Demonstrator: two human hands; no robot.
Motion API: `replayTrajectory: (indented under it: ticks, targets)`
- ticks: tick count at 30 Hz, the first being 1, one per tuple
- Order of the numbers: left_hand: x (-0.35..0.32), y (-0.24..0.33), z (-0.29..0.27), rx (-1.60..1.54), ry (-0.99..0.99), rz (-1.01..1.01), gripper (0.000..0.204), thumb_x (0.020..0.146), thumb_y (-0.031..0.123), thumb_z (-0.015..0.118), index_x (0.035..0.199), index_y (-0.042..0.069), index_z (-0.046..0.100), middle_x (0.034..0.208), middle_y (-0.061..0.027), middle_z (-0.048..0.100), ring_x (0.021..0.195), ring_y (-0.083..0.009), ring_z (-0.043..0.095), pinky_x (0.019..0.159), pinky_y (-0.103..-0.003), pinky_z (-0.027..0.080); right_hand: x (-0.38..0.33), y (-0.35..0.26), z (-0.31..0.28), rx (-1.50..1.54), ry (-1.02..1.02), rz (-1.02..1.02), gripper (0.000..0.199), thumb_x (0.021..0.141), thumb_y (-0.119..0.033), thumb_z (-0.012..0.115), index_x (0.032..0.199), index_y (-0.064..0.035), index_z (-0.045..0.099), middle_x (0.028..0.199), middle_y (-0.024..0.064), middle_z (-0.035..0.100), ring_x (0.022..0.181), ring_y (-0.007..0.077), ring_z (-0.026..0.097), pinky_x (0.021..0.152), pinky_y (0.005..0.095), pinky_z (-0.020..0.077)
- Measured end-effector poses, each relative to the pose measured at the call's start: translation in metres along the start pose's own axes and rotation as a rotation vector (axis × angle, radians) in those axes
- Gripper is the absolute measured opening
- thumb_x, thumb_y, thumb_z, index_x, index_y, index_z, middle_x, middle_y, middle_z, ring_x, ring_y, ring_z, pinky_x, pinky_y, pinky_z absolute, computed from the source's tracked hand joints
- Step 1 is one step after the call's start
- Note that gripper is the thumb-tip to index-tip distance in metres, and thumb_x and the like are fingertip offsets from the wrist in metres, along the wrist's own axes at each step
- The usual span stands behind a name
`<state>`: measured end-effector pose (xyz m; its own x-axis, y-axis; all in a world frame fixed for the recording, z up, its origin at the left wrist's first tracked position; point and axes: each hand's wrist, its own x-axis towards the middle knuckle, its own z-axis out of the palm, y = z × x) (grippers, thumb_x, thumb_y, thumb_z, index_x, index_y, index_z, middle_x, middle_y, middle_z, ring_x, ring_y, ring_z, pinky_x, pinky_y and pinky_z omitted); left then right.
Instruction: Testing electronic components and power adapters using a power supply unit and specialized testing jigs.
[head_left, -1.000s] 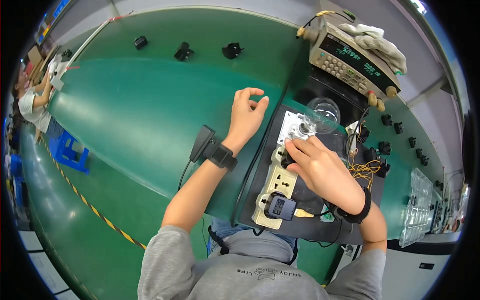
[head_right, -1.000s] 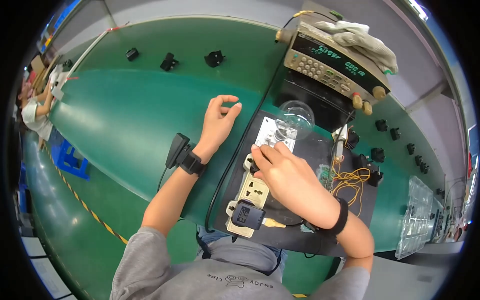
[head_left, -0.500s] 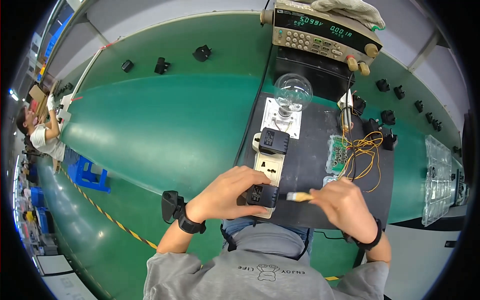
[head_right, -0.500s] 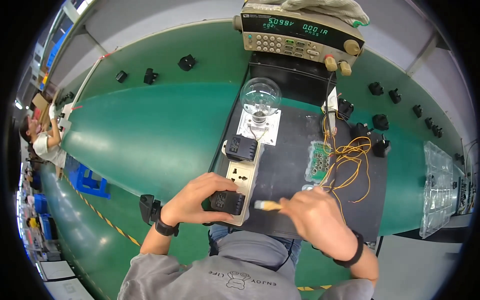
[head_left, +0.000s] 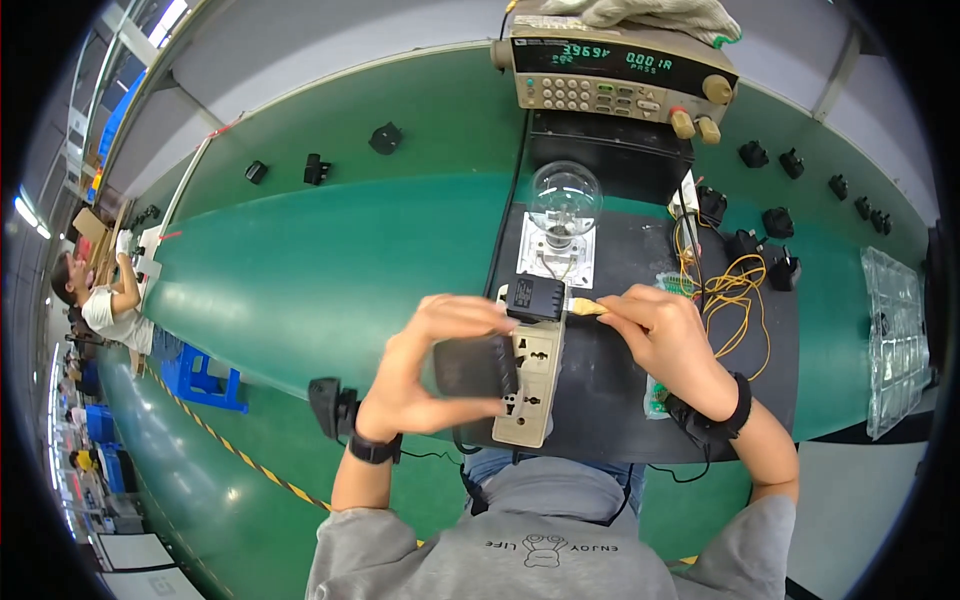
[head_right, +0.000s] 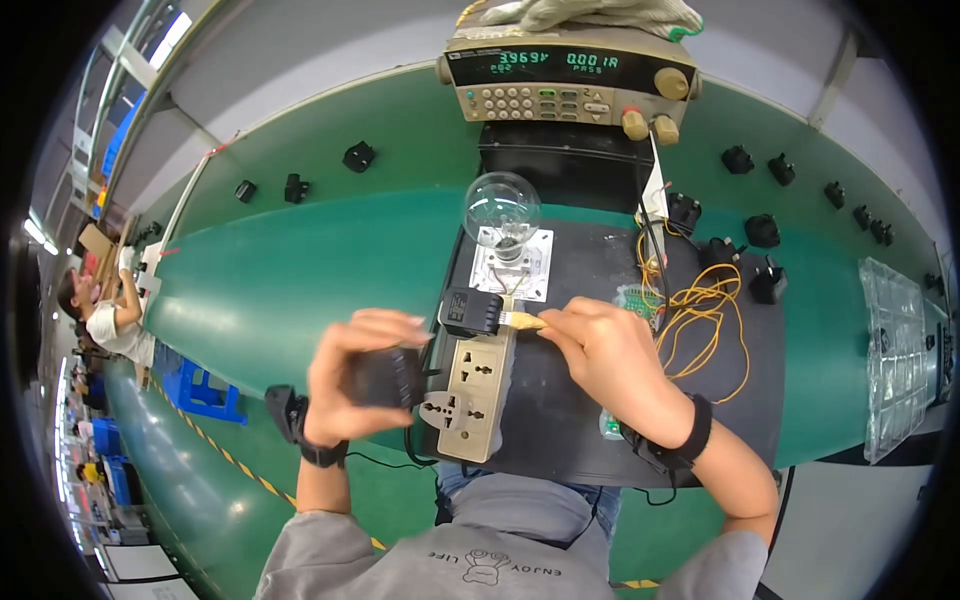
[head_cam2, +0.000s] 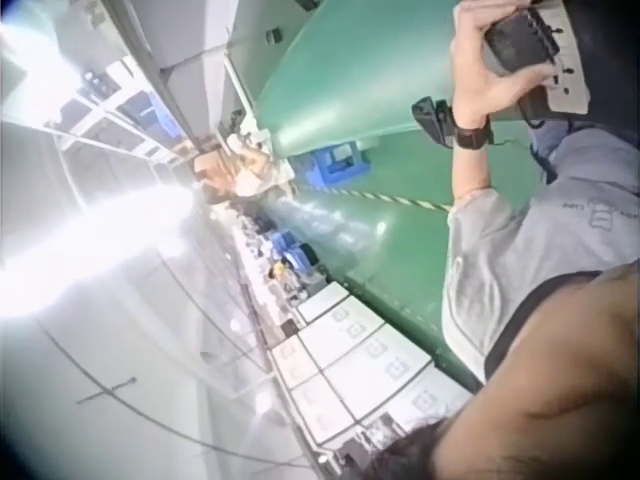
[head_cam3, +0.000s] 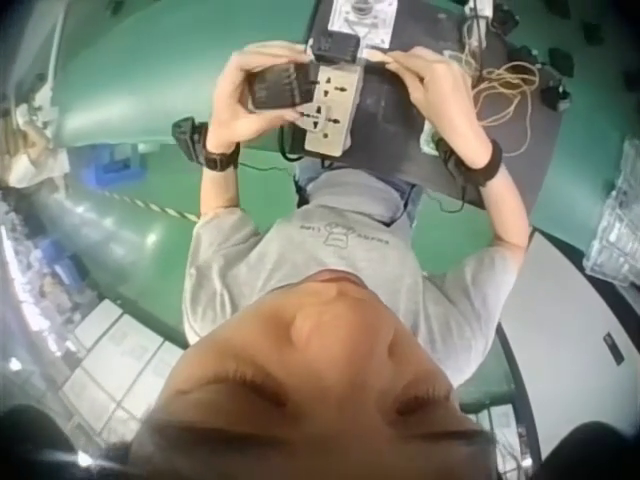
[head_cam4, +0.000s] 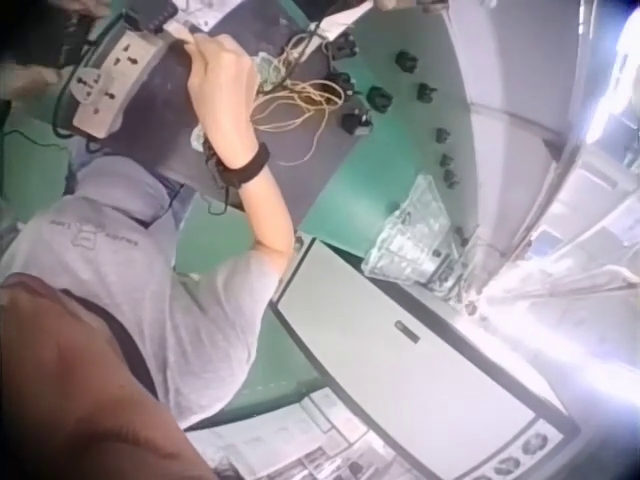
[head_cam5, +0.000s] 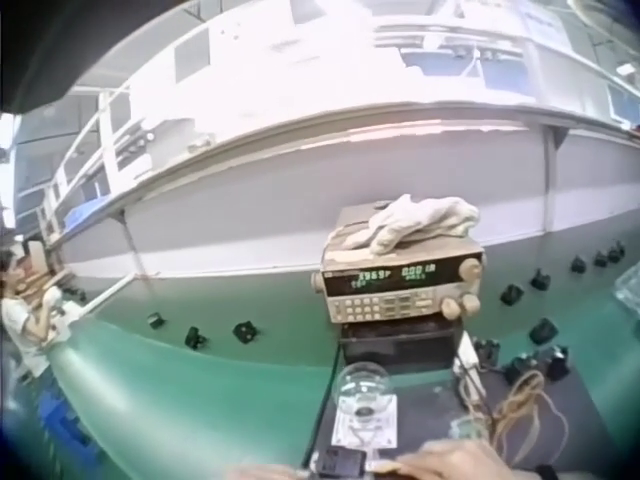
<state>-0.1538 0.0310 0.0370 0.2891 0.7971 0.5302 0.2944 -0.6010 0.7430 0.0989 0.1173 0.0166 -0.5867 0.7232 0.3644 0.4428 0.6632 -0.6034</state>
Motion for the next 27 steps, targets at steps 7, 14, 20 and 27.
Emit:
replayTrajectory:
  ticks: [7,14,20,27]
  targets:
    - [0.008,-0.06,0.018,-0.579,0.148,-0.218,0.049,0.073,0.021,0.074,0.105,0.004,0.041,0.1,-0.0192,0.061,0.099,-0.0268,0.059,0.088,-0.038,0.046,0.003,-0.007,-0.001,-0.226,-0.038,-0.131,0.016,0.075,-0.013,0.067,0.087,-0.0013,0.066,0.074,0.0079,0.059,0.07,0.0256,0.058,0.062,0.033,0.0443]
    - [0.043,-0.167,-0.011,0.127,0.643,-0.425,0.047,0.078,0.029,0.073,0.112,0.003,0.053,0.106,-0.0093,0.05,0.09,-0.0157,0.051,0.078,-0.028,0.044,-0.001,0.016,-0.088,-0.418,0.077,0.082,0.031,0.071,-0.014,0.07,0.1,-0.0031,0.064,0.096,0.011,0.065,0.089,0.03,0.059,0.079,0.0372,0.043]
    - [0.084,-0.222,-0.023,0.601,0.77,-0.472,0.05,0.076,0.029,0.075,0.117,0.007,0.057,0.099,-0.0076,0.044,0.077,-0.0188,0.046,0.073,-0.029,0.043,-0.093,0.146,-0.163,-0.661,0.165,0.584,0.074,0.066,-0.011,0.075,0.133,-0.0112,0.043,0.13,0.0104,0.048,0.112,0.0293,0.051,0.086,0.0377,0.0439]
    - [0.092,-0.232,-0.026,0.42,0.867,-0.505,0.081,0.078,0.021,0.072,0.142,0.006,0.025,0.103,-0.0093,0.045,0.074,-0.0142,0.052,0.071,-0.03,0.045,-0.085,0.161,-0.141,-0.36,0.172,0.431,0.07,0.068,-0.01,0.074,0.131,-0.0096,0.045,0.126,0.0061,0.051,0.111,0.0237,0.052,0.084,0.0351,0.0451]
